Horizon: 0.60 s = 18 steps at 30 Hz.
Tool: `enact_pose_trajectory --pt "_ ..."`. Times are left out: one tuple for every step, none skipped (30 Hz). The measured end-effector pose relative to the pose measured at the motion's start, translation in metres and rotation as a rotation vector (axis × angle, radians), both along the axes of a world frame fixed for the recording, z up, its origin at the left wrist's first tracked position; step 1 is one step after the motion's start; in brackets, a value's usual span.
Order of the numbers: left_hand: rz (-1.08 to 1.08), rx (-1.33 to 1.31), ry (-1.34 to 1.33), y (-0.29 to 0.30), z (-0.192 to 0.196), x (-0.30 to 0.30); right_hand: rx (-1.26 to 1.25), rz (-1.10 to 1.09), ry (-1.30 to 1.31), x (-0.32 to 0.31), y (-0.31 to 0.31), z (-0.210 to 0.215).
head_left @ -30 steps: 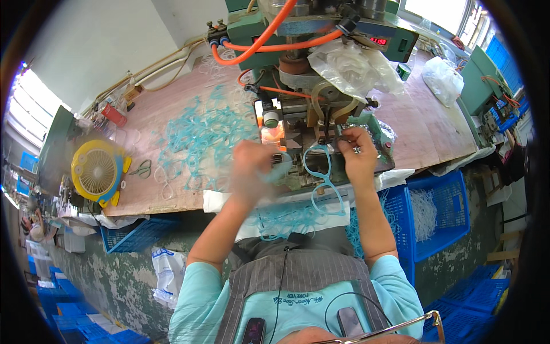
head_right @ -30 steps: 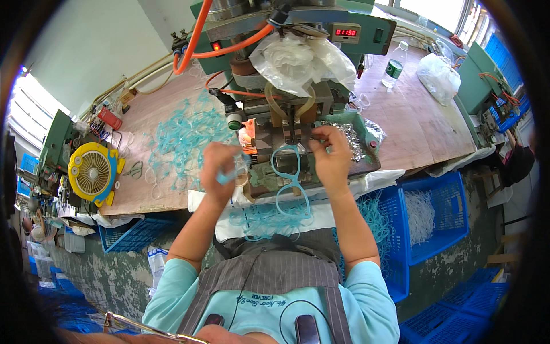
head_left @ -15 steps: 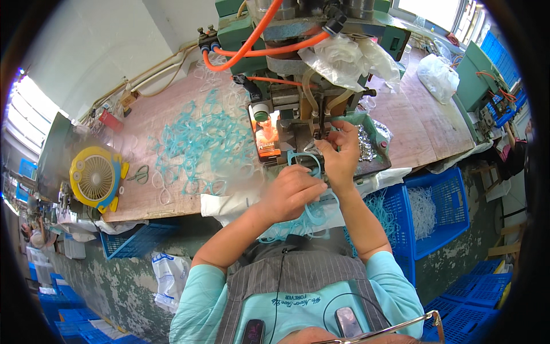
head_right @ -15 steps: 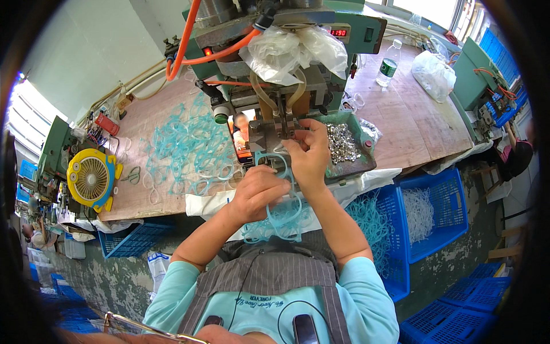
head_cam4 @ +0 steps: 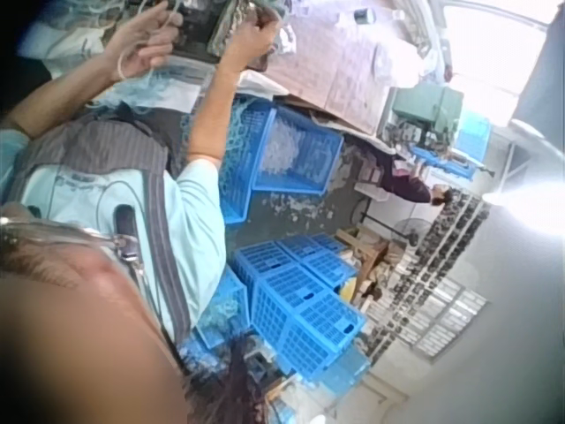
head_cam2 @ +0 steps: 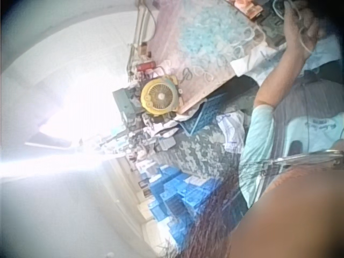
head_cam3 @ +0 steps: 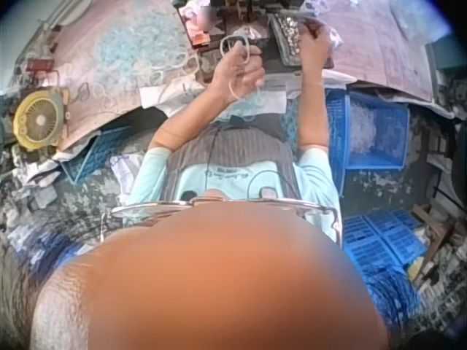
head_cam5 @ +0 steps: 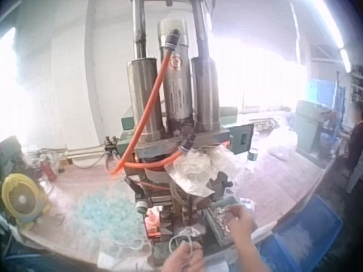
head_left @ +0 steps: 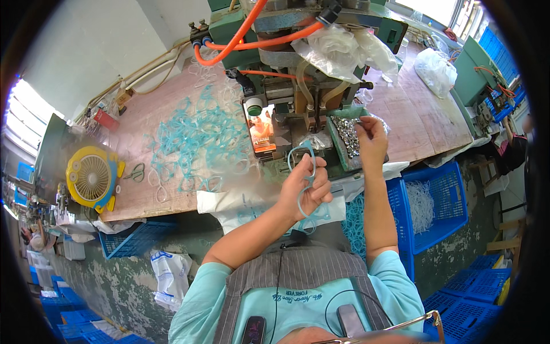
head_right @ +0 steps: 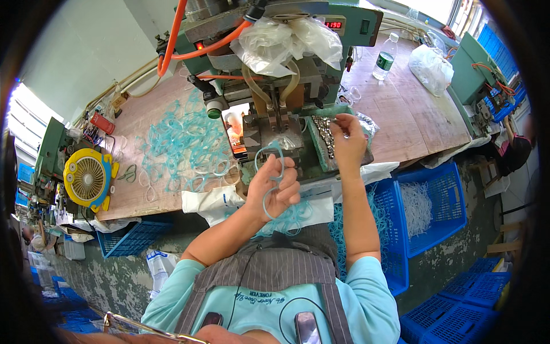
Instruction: The person repeatedly picks light-blue plastic loops and small metal components from a tray, places them into a press machine, and removes the assembled parts. The process is repeated continuously with the finished items accumulating on the work surface.
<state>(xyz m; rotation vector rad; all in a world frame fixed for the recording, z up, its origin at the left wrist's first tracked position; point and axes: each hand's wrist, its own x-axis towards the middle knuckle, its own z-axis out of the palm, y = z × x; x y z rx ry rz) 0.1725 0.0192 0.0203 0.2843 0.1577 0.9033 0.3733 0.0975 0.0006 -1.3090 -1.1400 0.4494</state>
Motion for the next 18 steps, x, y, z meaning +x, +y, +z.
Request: enact_pose_trajectory --pt "-0.008 -0.037 -0.019 0.002 -0.001 0.004 0.018 -0.088 -0.136 0.01 0.003 -0.004" --pt "-0.064 -0.075 -0.084 0.005 -0.002 0.007 0.032 -0.174 -0.249 0.02 0.005 -0.009" --pt "-0.057 -0.082 -0.063 0.005 -0.001 0.009 0.109 -0.241 -0.372 0.028 0.007 -0.014" --pt "-0.046 -0.1 -0.054 0.006 0.0 0.01 0.066 -0.291 -0.453 0.036 0.008 -0.02" --pt "-0.047 -0.11 -0.058 0.007 0.001 0.011 -0.115 -0.239 -0.356 0.042 0.011 -0.025" --pt "-0.051 -0.129 -0.058 0.008 0.002 0.01 -0.213 -0.168 -0.278 0.046 0.015 -0.031" --pt "-0.068 -0.141 -0.069 0.009 0.003 0.007 -0.349 -0.108 -0.154 0.049 0.017 -0.037" --pt "-0.084 -0.155 -0.101 0.009 0.004 0.006 -0.343 -0.057 -0.18 0.051 0.015 -0.043" --pt "-0.079 -0.162 -0.06 0.009 0.004 0.006 -0.246 -0.09 -0.36 0.051 0.014 -0.048" --pt "-0.069 -0.172 -0.04 0.01 0.004 0.005 -0.182 -0.129 -0.486 0.05 0.012 -0.053" --pt "-0.068 -0.181 -0.029 0.01 0.004 0.005 -0.118 -0.166 -0.611 0.048 0.01 -0.056" --pt "-0.056 -0.189 -0.009 0.01 0.004 0.005 0.002 -0.161 -0.706 0.047 0.008 -0.059" --pt "-0.053 -0.191 0.002 0.01 0.005 0.005 -0.044 -0.17 -0.801 0.045 0.007 -0.06" --pt "-0.049 -0.192 0.012 0.01 0.006 0.006 -0.032 -0.168 -0.892 0.044 0.006 -0.061" --pt "-0.068 -0.174 -0.007 0.01 0.007 0.006 0.025 -0.167 -0.974 0.043 0.007 -0.062" --pt "-0.08 -0.157 -0.023 0.01 0.01 0.005 -0.076 -0.136 -0.983 0.041 0.008 -0.062" --pt "-0.064 -0.19 0.036 0.009 0.012 0.003 -0.055 -0.13 -0.991 0.041 0.011 -0.061" --pt "-0.018 -0.152 0.084 0.006 0.013 0.003 -0.105 -0.137 -0.962 0.04 0.014 -0.061"
